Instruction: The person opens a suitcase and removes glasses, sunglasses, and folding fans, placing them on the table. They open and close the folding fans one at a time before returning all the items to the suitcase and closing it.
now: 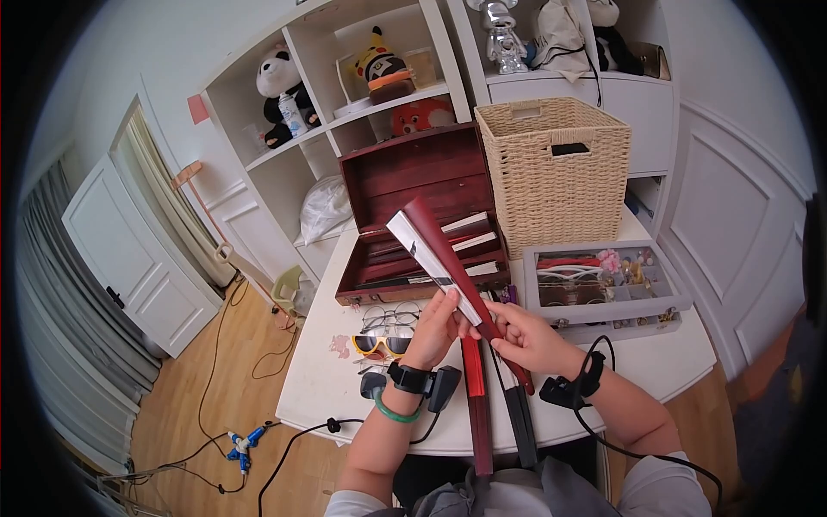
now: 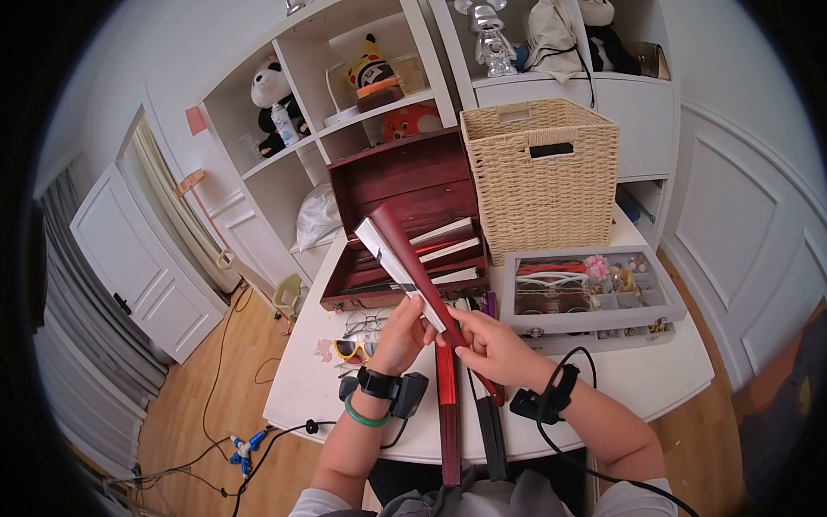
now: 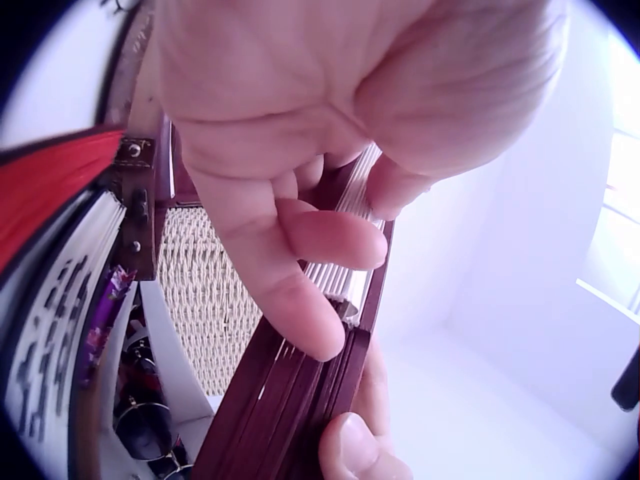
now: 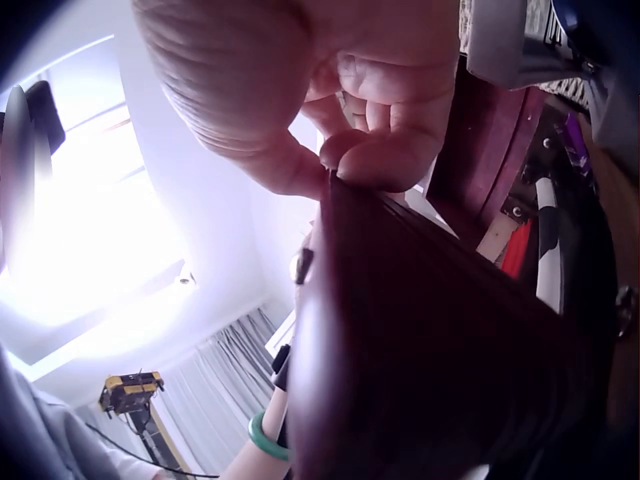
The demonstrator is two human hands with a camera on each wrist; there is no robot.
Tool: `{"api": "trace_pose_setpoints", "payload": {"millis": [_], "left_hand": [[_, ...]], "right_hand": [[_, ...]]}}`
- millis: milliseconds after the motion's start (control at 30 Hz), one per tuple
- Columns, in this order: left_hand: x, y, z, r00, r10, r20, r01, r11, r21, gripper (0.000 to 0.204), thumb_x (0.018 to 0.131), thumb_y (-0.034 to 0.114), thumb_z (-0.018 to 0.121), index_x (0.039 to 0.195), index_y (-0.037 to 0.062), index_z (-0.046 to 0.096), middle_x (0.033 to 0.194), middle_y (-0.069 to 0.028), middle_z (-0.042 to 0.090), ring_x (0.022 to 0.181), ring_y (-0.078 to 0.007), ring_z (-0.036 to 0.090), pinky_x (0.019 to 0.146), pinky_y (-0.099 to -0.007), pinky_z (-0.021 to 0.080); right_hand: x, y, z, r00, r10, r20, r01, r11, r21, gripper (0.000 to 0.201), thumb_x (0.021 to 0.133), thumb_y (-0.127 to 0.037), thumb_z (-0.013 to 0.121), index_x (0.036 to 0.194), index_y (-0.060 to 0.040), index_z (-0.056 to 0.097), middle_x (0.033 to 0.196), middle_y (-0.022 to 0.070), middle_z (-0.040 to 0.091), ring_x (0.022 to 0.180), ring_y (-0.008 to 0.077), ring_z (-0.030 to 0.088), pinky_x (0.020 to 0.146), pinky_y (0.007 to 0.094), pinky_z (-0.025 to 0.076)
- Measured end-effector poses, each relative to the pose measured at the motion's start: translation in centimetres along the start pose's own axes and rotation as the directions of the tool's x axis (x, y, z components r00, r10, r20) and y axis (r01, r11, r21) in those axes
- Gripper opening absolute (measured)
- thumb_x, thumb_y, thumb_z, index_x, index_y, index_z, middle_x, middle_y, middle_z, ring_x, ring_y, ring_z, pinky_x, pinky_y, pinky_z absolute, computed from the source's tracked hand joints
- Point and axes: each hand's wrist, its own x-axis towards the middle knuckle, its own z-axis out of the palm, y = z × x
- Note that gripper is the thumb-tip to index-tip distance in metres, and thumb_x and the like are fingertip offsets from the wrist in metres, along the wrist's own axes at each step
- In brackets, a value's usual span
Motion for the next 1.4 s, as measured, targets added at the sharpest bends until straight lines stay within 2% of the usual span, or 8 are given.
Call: {"api": "trace_pose_setpoints", "payload": {"millis": [233, 300, 400, 633, 700, 933, 1000, 1400], "left_hand": [[0.1, 0.2, 0.3, 0.999, -0.020, -0.028, 0.020, 1.000, -0.024, 0.039, 0.096, 0.037, 0.042, 0.112, 0.0025, 0.050, 0.087, -0.0041, 0.058, 0.054, -0.0083, 0.046, 0.054, -0.0257, 0.050], [0.1, 0.1, -0.5, 0.999, 0.006, 0.045, -0.004, 0.999, -0.039, 0.040, 0.095, 0.037, 0.044, 0.112, 0.0022, 0.051, 0.086, -0.0045, 0.059, 0.050, -0.0058, 0.043, 0.050, -0.0229, 0.048], [-0.2, 0.6, 0.0, 0.998, 0.022, 0.055, -0.017, 0.996, -0.092, 0.040, 0.094, 0.037, 0.045, 0.112, 0.0014, 0.052, 0.087, -0.0057, 0.061, 0.048, -0.0037, 0.041, 0.048, -0.0210, 0.046], [-0.3, 1.0, -0.6, 0.997, 0.013, 0.078, 0.001, 0.983, -0.186, 0.034, 0.095, 0.033, 0.046, 0.110, 0.0020, 0.051, 0.089, -0.0067, 0.062, 0.050, -0.0043, 0.042, 0.050, -0.0211, 0.048], [-0.1, 0.9, -0.6, 1.000, 0.021, 0.004, -0.020, 0.991, -0.129, 0.033, 0.095, 0.031, 0.047, 0.109, 0.0017, 0.051, 0.088, -0.0054, 0.061, 0.049, -0.0035, 0.041, 0.049, -0.0199, 0.047], [0.1, 0.4, -0.1, 0.997, 0.039, -0.070, -0.046, 0.992, -0.113, 0.028, 0.094, 0.028, 0.049, 0.107, 0.0035, 0.051, 0.086, -0.0044, 0.061, 0.050, -0.0038, 0.042, 0.050, -0.0209, 0.048], [0.1, 0.1, -0.1, 0.995, 0.060, -0.079, -0.067, 0.993, -0.093, 0.025, 0.094, 0.026, 0.050, 0.107, 0.0044, 0.051, 0.086, -0.0045, 0.061, 0.051, -0.0049, 0.044, 0.051, -0.0215, 0.049], [0.0, 0.6, -1.0, 0.982, 0.104, -0.155, -0.119, 0.989, -0.091, 0.030, 0.084, 0.024, 0.060, 0.104, 0.0037, 0.051, 0.086, -0.0087, 0.063, 0.057, -0.0115, 0.056, 0.047, -0.0229, 0.046]], "right_hand": [[-0.1, -0.1, 0.2, 0.999, -0.020, -0.041, 0.017, 0.998, -0.064, 0.058, 0.083, 0.000, 0.054, 0.137, -0.0066, 0.034, 0.085, 0.0017, 0.045, 0.060, 0.0042, 0.044, 0.051, 0.0191, 0.038], [0.1, 1.1, 0.5, 1.000, 0.012, 0.027, -0.019, 0.965, 0.262, 0.052, 0.086, -0.002, 0.051, 0.135, -0.0060, 0.035, 0.086, 0.0010, 0.048, 0.059, 0.0042, 0.046, 0.049, 0.0186, 0.039], [-0.1, -1.9, -0.1, 0.970, 0.181, 0.162, -0.228, 0.907, 0.353, 0.045, 0.089, -0.003, 0.048, 0.133, -0.0055, 0.036, 0.086, -0.0001, 0.051, 0.060, 0.0034, 0.047, 0.047, 0.0182, 0.040], [0.0, -0.3, -0.3, 0.958, 0.190, 0.214, -0.267, 0.863, 0.429, 0.041, 0.091, -0.008, 0.046, 0.131, -0.0052, 0.037, 0.095, 0.0033, 0.057, 0.069, 0.0040, 0.053, 0.052, 0.0192, 0.044], [0.3, 1.3, 1.3, 0.998, 0.023, -0.066, 0.001, 0.939, 0.343, 0.045, 0.091, -0.010, 0.048, 0.134, -0.0050, 0.034, 0.096, 0.0060, 0.058, 0.077, 0.0074, 0.056, 0.064, 0.0214, 0.047], [0.1, -0.3, 1.7, 0.978, -0.135, -0.159, 0.118, 0.987, -0.109, 0.055, 0.092, -0.010, 0.046, 0.142, -0.0083, 0.023, 0.096, 0.0093, 0.058, 0.076, 0.0112, 0.059, 0.068, 0.0244, 0.049], [-0.1, -2.2, 1.2, 0.971, 0.224, 0.088, -0.231, 0.970, 0.080, 0.056, 0.093, -0.010, 0.043, 0.143, -0.0107, 0.018, 0.095, 0.0101, 0.058, 0.067, 0.0123, 0.060, 0.057, 0.0259, 0.051], [-0.2, -1.4, 1.0, 0.945, 0.189, 0.266, -0.306, 0.797, 0.521, 0.040, 0.098, -0.015, 0.033, 0.137, -0.0062, 0.025, 0.101, 0.0098, 0.058, 0.058, 0.0095, 0.059, 0.044, 0.0189, 0.046]]}}
